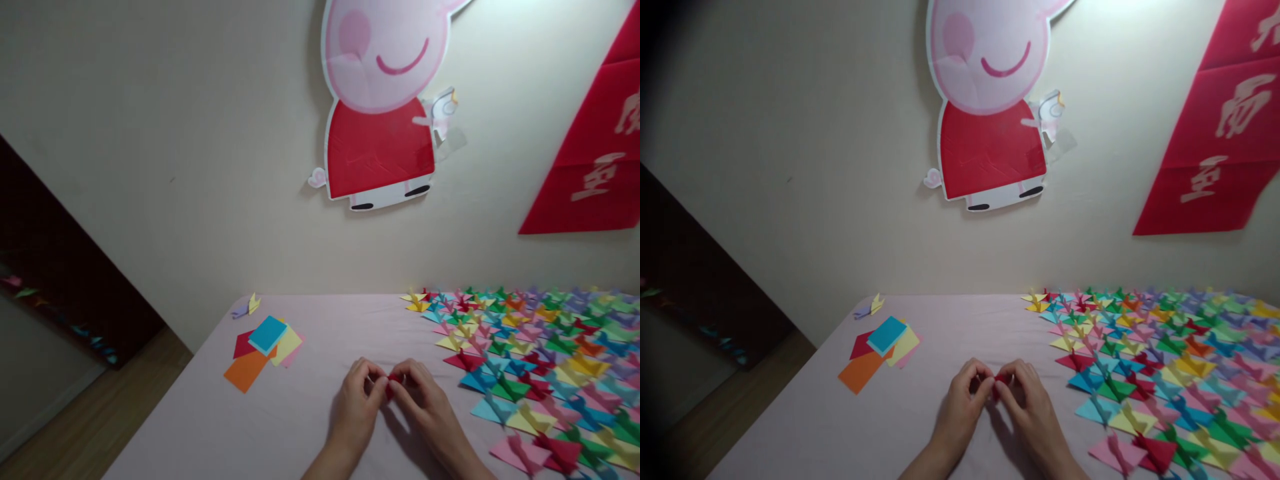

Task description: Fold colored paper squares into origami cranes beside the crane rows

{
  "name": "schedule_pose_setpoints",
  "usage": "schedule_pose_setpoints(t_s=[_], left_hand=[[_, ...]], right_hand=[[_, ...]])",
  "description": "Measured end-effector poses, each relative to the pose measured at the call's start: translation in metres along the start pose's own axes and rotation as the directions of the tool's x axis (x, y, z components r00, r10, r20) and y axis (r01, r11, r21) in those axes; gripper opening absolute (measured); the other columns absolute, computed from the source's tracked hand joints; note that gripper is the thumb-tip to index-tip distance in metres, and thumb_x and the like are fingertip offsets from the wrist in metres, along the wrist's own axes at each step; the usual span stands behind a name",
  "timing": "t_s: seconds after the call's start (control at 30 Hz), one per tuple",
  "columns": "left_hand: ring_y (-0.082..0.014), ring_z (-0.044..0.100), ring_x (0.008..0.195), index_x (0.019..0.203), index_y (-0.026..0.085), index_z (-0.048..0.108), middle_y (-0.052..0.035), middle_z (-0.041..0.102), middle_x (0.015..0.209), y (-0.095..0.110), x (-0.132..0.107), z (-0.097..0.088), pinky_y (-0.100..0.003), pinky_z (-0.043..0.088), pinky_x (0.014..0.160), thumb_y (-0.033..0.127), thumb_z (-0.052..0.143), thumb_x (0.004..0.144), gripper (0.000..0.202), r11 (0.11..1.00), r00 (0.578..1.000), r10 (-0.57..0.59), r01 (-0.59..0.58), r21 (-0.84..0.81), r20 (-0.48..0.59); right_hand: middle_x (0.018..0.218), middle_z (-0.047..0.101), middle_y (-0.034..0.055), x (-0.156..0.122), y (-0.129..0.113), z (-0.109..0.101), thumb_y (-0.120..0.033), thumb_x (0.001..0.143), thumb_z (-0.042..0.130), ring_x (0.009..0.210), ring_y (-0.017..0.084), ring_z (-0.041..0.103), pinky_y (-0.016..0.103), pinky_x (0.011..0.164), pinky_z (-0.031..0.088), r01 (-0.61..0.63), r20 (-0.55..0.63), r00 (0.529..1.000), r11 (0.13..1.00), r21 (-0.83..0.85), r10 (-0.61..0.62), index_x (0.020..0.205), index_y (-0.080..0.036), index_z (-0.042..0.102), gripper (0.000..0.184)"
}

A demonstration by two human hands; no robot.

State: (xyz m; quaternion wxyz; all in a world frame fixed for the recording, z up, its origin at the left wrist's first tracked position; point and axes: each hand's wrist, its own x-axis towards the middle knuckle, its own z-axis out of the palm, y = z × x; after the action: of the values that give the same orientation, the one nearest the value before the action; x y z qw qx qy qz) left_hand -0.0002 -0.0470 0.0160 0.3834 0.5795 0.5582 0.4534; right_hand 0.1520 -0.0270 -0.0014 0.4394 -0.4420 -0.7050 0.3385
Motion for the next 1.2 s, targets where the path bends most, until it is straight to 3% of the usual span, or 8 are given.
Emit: schedule_pose_setpoints(t_s=[0.1, 0.33, 0.47, 0.63, 0.9, 1.1, 1.2], left_hand=[[-0.0162, 0.057, 0.08, 0.082, 0.021, 0.061, -0.0003, 0.062, 0.086, 0.0, -0.002, 0.002, -0.026, 0.043, 0.073, 0.027, 0.057, 0.088, 0.009, 0.997, 0.999, 0.04, -0.04, 0.066, 0.001], [-0.0168, 0.056, 0.081, 0.083, 0.021, 0.059, -0.0007, 0.063, 0.086, -0.002, -0.003, 0.005, -0.027, 0.044, 0.074, 0.026, 0.056, 0.087, 0.008, 1.0, 1.0, 0.021, -0.021, -0.009, -0.014], [-0.0162, 0.057, 0.079, 0.083, 0.021, 0.058, -0.0005, 0.062, 0.085, -0.004, -0.002, 0.004, -0.026, 0.045, 0.072, 0.023, 0.055, 0.087, 0.006, 0.997, 0.996, 0.039, -0.044, -0.058, -0.084], [-0.0179, 0.056, 0.084, 0.077, 0.022, 0.057, -0.0008, 0.061, 0.083, -0.002, -0.004, 0.005, -0.029, 0.044, 0.077, 0.015, 0.056, 0.082, 0.008, 0.983, 0.984, 0.16, -0.152, 0.098, -0.075], [-0.0186, 0.056, 0.082, 0.073, 0.023, 0.055, -0.0003, 0.061, 0.08, 0.003, -0.006, 0.006, -0.03, 0.043, 0.076, 0.013, 0.056, 0.078, 0.011, 0.976, 0.983, 0.148, -0.128, 0.177, -0.106], [-0.0148, 0.051, 0.066, 0.072, 0.021, 0.055, 0.0031, 0.055, 0.069, -0.014, 0.006, -0.006, -0.025, 0.041, 0.063, 0.013, 0.05, 0.076, 0.011, 0.999, 0.972, 0.025, -0.014, 0.049, -0.235], [-0.0157, 0.053, 0.071, 0.075, 0.021, 0.056, 0.0014, 0.057, 0.073, -0.012, 0.006, -0.01, -0.026, 0.042, 0.067, 0.016, 0.05, 0.079, 0.009, 0.997, 0.966, 0.061, -0.047, 0.061, -0.252]], right_hand=[[0.073, 0.061, 0.0029, 0.001, 0.0, -0.002, -0.044, 0.091, 0.052, 0.072, 0.02, 0.057, 0.031, 0.067, 0.047, -0.017, -0.017, 1.0, 0.999, 0.047, 0.018, 0.072, -0.023, 0.06, 0.029], [0.072, 0.062, 0.0015, 0.0, -0.001, 0.003, -0.052, 0.088, 0.056, 0.067, 0.019, 0.059, 0.029, 0.06, 0.049, -0.112, -0.05, 0.99, 0.961, 0.253, 0.129, 0.081, -0.022, 0.06, 0.03], [0.073, 0.061, 0.0009, -0.001, -0.003, 0.004, -0.046, 0.089, 0.054, 0.067, 0.018, 0.057, 0.028, 0.061, 0.048, -0.083, -0.009, 0.996, 0.985, 0.152, 0.085, 0.081, -0.022, 0.059, 0.026], [0.074, 0.061, 0.0015, 0.002, -0.007, 0.001, -0.037, 0.087, 0.054, 0.07, 0.019, 0.056, 0.03, 0.064, 0.046, 0.008, -0.045, 0.999, 1.0, 0.023, -0.007, 0.077, -0.023, 0.061, 0.019], [0.073, 0.061, 0.0024, 0.0, -0.003, 0.002, -0.034, 0.088, 0.055, 0.073, 0.021, 0.055, 0.032, 0.067, 0.046, 0.056, -0.052, 0.997, 0.998, -0.029, -0.057, 0.073, -0.024, 0.058, 0.018], [0.074, 0.059, 0.0014, 0.004, 0.005, -0.007, -0.04, 0.088, 0.053, 0.071, 0.02, 0.056, 0.031, 0.067, 0.044, -0.038, -0.183, 0.982, 0.999, 0.028, 0.042, 0.076, -0.024, 0.056, 0.021], [0.074, 0.059, 0.0008, 0.007, 0.007, -0.01, -0.043, 0.087, 0.054, 0.069, 0.02, 0.057, 0.03, 0.065, 0.044, -0.078, -0.213, 0.973, 0.995, 0.064, 0.09, 0.079, -0.023, 0.057, 0.022]])
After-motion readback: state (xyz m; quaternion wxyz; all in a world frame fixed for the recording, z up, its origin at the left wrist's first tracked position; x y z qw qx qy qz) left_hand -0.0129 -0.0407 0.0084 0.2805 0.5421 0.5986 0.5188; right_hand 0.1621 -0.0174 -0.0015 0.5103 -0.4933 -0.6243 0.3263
